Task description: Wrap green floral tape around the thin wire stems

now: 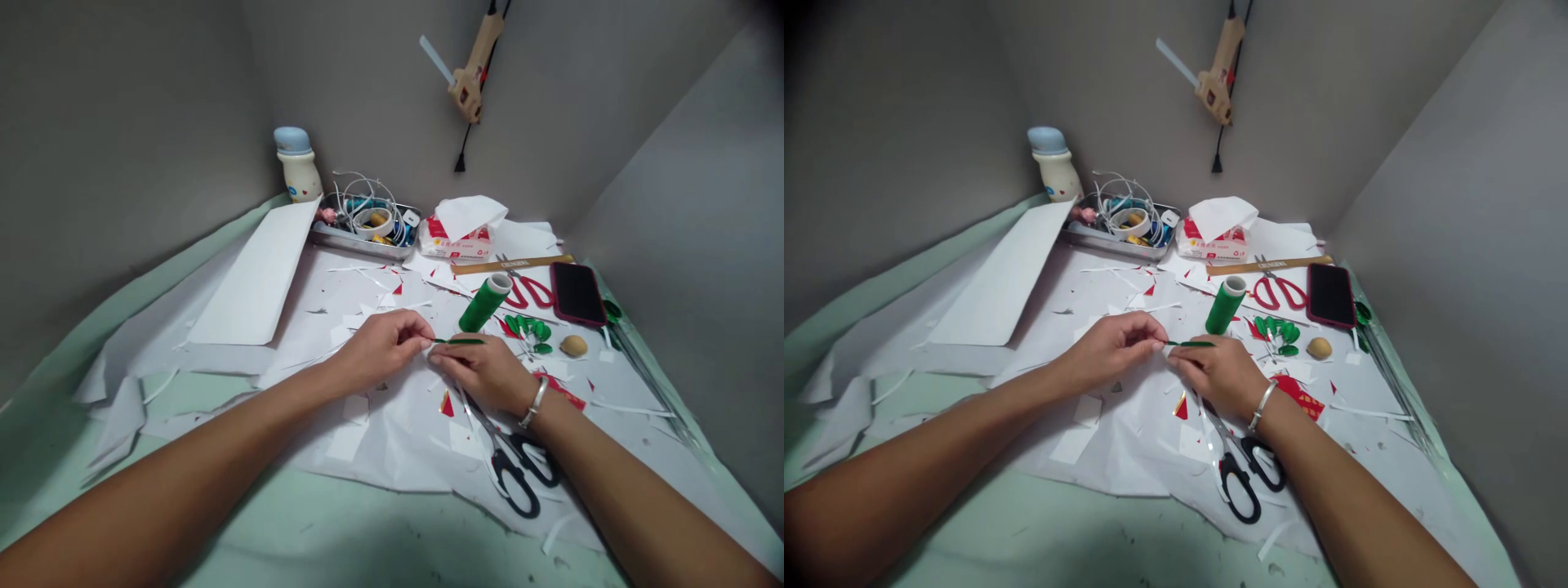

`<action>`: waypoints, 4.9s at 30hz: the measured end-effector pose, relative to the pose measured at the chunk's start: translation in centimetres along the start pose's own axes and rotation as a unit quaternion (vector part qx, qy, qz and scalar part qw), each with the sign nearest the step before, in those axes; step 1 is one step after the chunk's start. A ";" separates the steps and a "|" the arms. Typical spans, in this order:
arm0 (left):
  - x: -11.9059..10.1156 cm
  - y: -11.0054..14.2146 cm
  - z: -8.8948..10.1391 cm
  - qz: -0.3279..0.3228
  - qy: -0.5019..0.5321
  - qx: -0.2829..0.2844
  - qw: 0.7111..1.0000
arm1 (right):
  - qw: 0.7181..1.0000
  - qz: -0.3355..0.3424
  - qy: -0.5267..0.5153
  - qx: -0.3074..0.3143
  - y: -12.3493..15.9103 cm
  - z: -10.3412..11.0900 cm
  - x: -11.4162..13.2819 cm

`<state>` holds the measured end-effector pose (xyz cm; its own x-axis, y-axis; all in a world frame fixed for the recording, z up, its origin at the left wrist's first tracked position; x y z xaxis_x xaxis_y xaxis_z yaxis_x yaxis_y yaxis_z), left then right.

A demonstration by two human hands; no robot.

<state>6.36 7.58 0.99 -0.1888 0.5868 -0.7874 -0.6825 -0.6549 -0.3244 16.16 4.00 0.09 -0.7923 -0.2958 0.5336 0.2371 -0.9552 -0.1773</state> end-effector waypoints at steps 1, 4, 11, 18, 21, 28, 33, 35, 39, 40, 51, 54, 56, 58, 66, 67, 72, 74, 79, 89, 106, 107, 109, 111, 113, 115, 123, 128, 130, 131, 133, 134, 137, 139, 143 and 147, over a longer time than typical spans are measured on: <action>0.2 0.0 0.3 0.004 -0.017 -0.014 1.000 | 0.999 0.021 0.025 0.021 0.3 -0.7 0.8; 0.5 0.0 1.2 0.000 -0.085 -0.045 0.995 | 0.992 0.079 0.098 0.006 1.1 -1.0 2.8; -0.7 0.0 -0.5 -0.092 -0.188 0.036 0.977 | 0.990 0.068 0.068 -0.101 1.3 2.6 3.0; -0.9 0.0 0.2 -0.095 -0.200 0.007 0.975 | 0.996 0.029 0.001 -0.088 0.5 3.0 1.5; -0.7 0.1 0.9 -0.072 -0.192 -0.023 0.978 | 0.997 0.041 0.005 -0.071 0.6 2.6 1.9; -1.1 0.3 1.3 -0.052 -0.221 -0.026 0.974 | 0.997 0.044 0.012 -0.062 0.4 2.6 1.8; -1.0 0.4 3.3 -0.026 -0.205 -0.104 0.973 | 0.998 0.024 -0.042 0.033 0.4 0.9 1.6; -0.7 0.6 4.5 -0.012 -0.153 -0.159 0.975 | 0.996 0.001 -0.061 0.061 0.2 0.5 1.1; 0.0 0.9 5.4 0.004 -0.023 -0.226 0.974 | 0.995 -0.071 -0.070 0.025 -0.6 1.6 -1.8; 0.1 1.0 5.4 0.001 0.009 -0.233 0.972 | 0.994 -0.084 -0.066 0.019 -0.8 1.8 -2.6; -0.3 1.1 5.0 -0.035 0.112 -0.240 0.964 | 0.935 -0.209 -0.281 -0.061 -1.5 3.9 -6.0; 0.0 1.3 5.1 -0.031 0.108 -0.245 0.963 | 0.877 -0.264 -0.395 -0.070 -1.5 4.5 -6.8; 0.2 1.5 5.2 -0.027 0.110 -0.251 0.961 | 0.842 -0.303 -0.442 -0.067 -1.4 4.8 -7.1; 0.4 1.5 5.3 -0.023 0.115 -0.253 0.960 | 0.820 -0.337 -0.460 -0.052 -1.2 4.8 -7.1; 0.8 1.5 5.6 0.002 0.112 -0.258 0.960 | 0.861 -0.327 -0.390 0.013 -0.5 3.2 -4.7; 0.9 1.4 5.6 0.004 0.109 -0.256 0.960 | 0.872 -0.316 -0.374 -0.002 -0.7 3.2 -4.3; 1.3 1.2 5.0 0.016 0.120 -0.221 0.968 | 0.924 -0.180 -0.332 -0.060 -3.6 2.4 -0.1; 1.4 1.1 4.8 0.019 0.124 -0.212 0.969 | 0.931 -0.150 -0.331 -0.046 -4.3 1.2 1.2; 2.2 1.2 4.8 0.048 0.115 -0.211 0.969 | 0.970 -0.148 -0.184 -0.058 -3.7 -0.1 2.1; 2.5 0.9 4.9 0.050 -0.039 -0.170 0.983 | 0.989 -0.019 0.117 -0.086 -2.0 0.3 5.2; -0.9 -0.1 0.2 -0.059 -0.094 0.046 0.993 | 0.963 -0.133 -0.205 -0.110 -2.6 2.9 -2.8; -1.1 -0.1 0.2 -0.057 -0.075 0.044 0.995 | 0.960 -0.145 -0.213 -0.110 -2.6 2.7 -3.4; -1.1 -0.2 0.4 -0.048 -0.032 0.029 0.998 | 0.959 -0.150 -0.216 -0.108 -2.7 2.3 -4.1; -0.8 -0.2 0.8 -0.029 0.012 0.005 1.000 | 0.964 -0.131 -0.208 -0.101 -2.8 1.9 -3.9; -0.2 -0.1 1.2 -0.002 0.052 -0.024 0.998 | 0.974 -0.097 -0.185 -0.086 -2.8 1.3 -3.0; 0.6 0.0 1.7 0.025 0.077 -0.058 0.995 | 0.985 -0.060 -0.148 -0.070 -2.6 0.8 -1.8; 0.8 0.2 3.2 -0.004 -0.122 -0.093 0.988 | 0.991 0.099 0.034 -0.080 -0.5 0.3 3.5; 0.1 0.2 0.9 -0.060 -0.210 0.014 0.976 | 0.983 0.081 0.034 -0.162 -0.3 2.5 2.8; -0.3 0.2 -0.1 -0.078 -0.197 0.050 0.976 | 0.983 0.054 0.002 -0.173 -0.6 3.1 1.8; -0.5 0.1 -0.4 -0.086 -0.181 0.061 0.978 | 0.984 0.038 -0.022 -0.175 -0.8 3.4 1.2; -0.9 0.0 -0.4 -0.091 -0.135 0.060 0.985 | 0.983 0.003 -0.072 -0.168 -1.2 3.5 -0.1; -1.1 -0.1 -0.2 -0.088 -0.108 0.051 0.989 | 0.983 -0.014 -0.092 -0.158 -1.4 3.3 -0.7; -0.8 -0.2 0.9 -0.053 -0.022 0.002 0.998 | 0.987 -0.035 -0.108 -0.114 -1.9 2.3 -1.5; -0.2 -0.2 1.5 -0.015 0.037 -0.031 0.999 | 0.993 -0.018 -0.082 -0.085 -1.9 1.5 -0.9; 1.2 0.2 2.9 0.038 0.044 -0.102 0.993 | 0.997 0.065 0.018 -0.040 -1.1 -0.2 2.0; 0.7 0.3 3.6 0.006 -0.125 -0.103 0.987 | 0.985 0.132 0.075 -0.083 0.0 0.4 4.3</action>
<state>3.48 9.56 2.25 -0.3816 0.6603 -0.6468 -0.5256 -0.7306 -0.4358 12.95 2.70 2.75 -0.7930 -0.5153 0.3250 0.3595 -0.8264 -0.4333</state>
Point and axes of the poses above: each hand's wrist, its own y-axis away from the middle knuckle, its own z-axis out of the back of the hand, x = y × z, the point moved 10 cm from there along -y, towards the middle knuckle, and after that the axes turned 14 degrees about -z, right-handed, at the moved point
